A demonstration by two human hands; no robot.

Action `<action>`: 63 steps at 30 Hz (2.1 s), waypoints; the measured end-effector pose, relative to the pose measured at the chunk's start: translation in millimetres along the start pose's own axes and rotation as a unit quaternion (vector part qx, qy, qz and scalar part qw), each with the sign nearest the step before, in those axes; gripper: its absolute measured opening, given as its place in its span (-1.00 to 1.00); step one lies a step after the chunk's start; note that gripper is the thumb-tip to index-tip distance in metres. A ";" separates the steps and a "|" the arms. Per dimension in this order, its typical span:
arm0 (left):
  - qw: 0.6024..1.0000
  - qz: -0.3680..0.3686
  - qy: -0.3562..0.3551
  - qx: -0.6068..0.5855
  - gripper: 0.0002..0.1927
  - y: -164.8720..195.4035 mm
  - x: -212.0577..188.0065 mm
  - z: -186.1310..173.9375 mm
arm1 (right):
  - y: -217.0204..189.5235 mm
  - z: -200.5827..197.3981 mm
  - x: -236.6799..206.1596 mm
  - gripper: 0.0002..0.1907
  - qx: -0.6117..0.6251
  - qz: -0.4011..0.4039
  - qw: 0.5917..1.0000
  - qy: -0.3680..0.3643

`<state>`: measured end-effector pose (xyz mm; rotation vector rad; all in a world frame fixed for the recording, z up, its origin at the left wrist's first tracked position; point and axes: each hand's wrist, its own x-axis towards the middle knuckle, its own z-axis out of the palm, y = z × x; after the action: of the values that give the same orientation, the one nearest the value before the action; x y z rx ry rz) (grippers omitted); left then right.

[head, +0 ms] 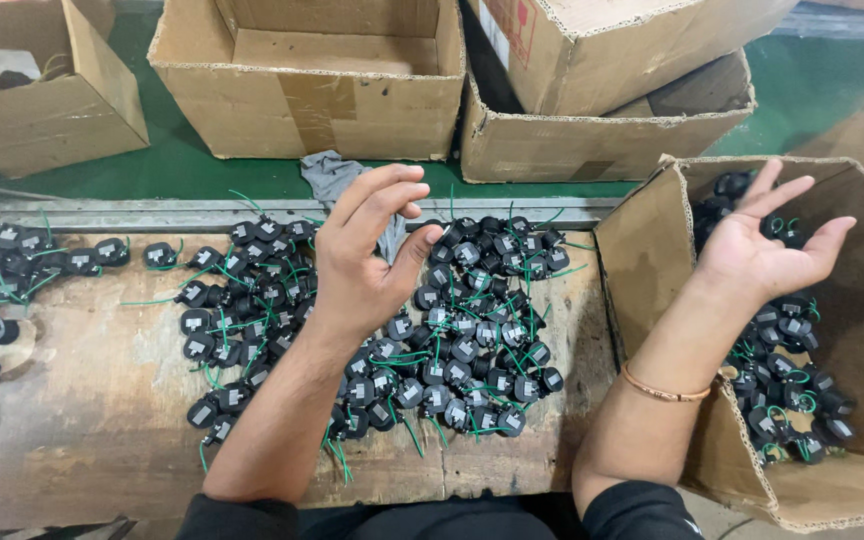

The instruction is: The person picks up black power plugs with green wires from a workbench, wraps and secures the wire around each plug by hand, and places the finished plugs into a cardboard box. They repeatedly gather plugs from the bench surface and stack completed ones in the box beside them.

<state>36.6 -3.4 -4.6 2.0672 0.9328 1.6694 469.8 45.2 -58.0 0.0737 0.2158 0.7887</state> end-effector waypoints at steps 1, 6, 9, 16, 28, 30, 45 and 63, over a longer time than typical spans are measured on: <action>1.000 -0.005 -0.007 0.008 -0.64 -2.5 -0.3 0.8 | 1.0 1.5 -1.4 0.17 0.010 0.002 1.000 -0.007; 0.986 -0.083 -0.096 0.107 -0.65 -30.9 -2.2 11.8 | 9.7 3.5 -11.7 -0.33 -0.081 -0.089 0.984 -0.135; 0.954 -0.121 -0.191 0.199 -0.52 -52.6 -13.9 24.1 | 5.6 3.9 -29.7 -0.61 -0.184 -0.087 0.948 -0.244; 0.871 -0.112 -0.404 0.255 -0.08 -86.1 -42.5 61.8 | -2.7 5.7 -74.0 -0.89 -0.262 -0.058 0.891 -0.367; 0.892 -0.111 -0.374 0.228 -0.84 -103.6 -39.8 47.4 | 41.3 22.0 -124.4 -0.85 -0.360 -0.029 0.831 -0.422; 0.899 -0.098 -0.383 0.188 -0.83 -100.6 -34.9 37.1 | 49.9 21.9 -127.6 -0.84 -0.423 -0.021 0.792 -0.440; 0.979 -0.003 -0.109 0.172 -0.75 46.1 7.1 -29.4 | 28.1 40.7 -173.3 -0.75 -0.491 -0.160 0.691 -0.506; 0.902 -0.246 -0.102 0.339 0.18 19.4 -229.1 -172.0 | 21.9 80.1 -254.5 -0.65 -0.596 -0.011 0.331 -0.731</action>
<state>-145.3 -195.0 -117.3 2.0612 1.9613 0.9075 298.2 -119.1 65.2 -0.6438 -2.1794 0.3874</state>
